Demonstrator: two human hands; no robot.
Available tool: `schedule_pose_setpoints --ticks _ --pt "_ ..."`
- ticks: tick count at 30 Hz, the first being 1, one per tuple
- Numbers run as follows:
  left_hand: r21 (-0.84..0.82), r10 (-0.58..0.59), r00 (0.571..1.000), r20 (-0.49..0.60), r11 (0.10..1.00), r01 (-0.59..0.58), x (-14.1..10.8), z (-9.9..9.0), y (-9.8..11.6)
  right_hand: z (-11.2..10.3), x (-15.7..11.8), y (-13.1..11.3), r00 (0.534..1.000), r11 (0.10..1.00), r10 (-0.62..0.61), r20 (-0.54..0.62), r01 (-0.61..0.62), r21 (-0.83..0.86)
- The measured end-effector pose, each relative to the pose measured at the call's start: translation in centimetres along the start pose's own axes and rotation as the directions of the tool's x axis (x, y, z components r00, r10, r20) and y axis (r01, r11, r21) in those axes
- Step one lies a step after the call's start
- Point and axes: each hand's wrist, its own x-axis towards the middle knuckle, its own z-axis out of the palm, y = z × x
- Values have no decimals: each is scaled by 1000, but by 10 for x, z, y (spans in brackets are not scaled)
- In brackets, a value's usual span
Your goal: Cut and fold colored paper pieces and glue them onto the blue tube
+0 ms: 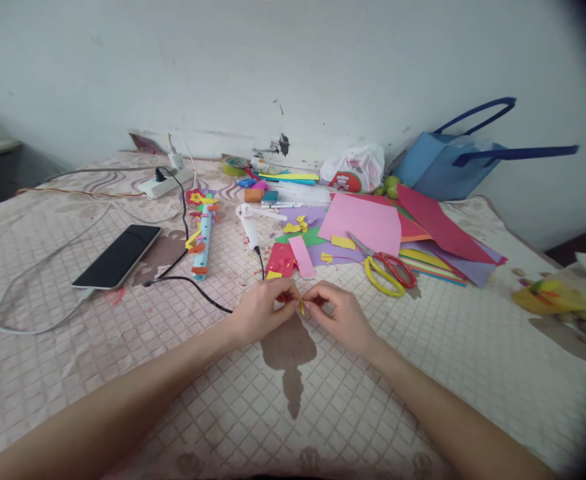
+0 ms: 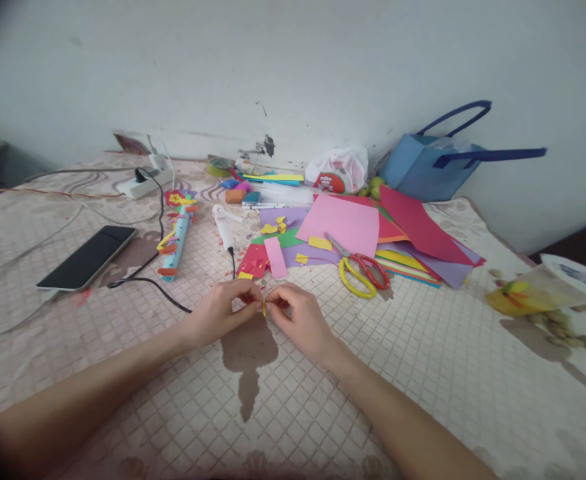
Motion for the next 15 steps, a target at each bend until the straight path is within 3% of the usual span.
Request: schedule_pose_setpoints --ticks 5,15 --pt "14 -35 999 -4 999 35 0 3 -1 1 -1 0 999 998 -36 -3 35 -43" --pt "1 27 999 -34 1000 -27 0 3 -3 2 -3 2 998 999 -30 -64 29 -14"
